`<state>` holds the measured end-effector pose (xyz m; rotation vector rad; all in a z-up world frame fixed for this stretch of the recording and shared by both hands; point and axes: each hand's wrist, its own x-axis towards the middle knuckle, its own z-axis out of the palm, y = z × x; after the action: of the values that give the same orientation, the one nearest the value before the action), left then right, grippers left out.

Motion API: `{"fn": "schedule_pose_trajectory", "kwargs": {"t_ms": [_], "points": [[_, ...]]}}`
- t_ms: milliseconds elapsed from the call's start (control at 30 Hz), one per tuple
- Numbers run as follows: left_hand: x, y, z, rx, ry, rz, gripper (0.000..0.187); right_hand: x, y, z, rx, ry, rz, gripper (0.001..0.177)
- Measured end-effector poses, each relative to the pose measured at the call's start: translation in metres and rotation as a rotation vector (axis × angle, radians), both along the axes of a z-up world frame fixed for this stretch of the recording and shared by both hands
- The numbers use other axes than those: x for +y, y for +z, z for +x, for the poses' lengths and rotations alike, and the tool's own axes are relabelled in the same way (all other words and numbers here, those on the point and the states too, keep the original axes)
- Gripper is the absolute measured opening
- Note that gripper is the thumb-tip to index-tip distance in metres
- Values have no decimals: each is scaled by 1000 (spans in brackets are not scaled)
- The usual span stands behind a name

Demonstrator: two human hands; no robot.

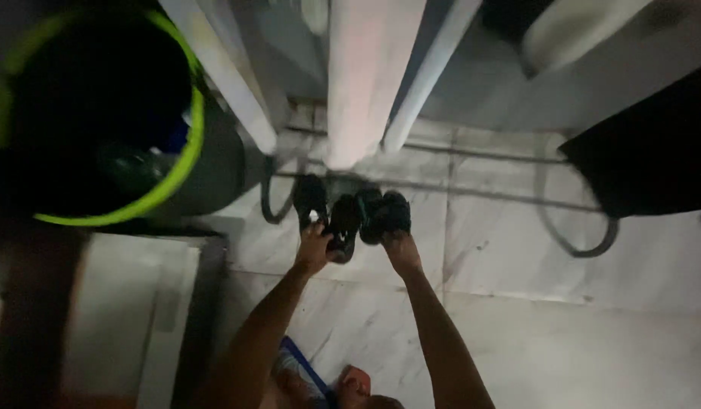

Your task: Organizing various items in a bedroom, including moving shoes to a rack and packing belongings into a bag.

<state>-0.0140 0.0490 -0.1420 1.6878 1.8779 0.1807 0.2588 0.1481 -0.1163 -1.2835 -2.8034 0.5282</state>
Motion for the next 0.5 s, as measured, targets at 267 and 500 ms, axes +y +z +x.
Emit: {"fn": "schedule_pose_trajectory", "kwargs": {"t_ms": [267, 500], "points": [[-5, -113, -2, 37, -91, 72, 51, 18, -104, 1, 390, -271, -147, 14], [-1, -88, 14, 41, -109, 62, 67, 77, -91, -2, 64, -148, 254, 28]]}}
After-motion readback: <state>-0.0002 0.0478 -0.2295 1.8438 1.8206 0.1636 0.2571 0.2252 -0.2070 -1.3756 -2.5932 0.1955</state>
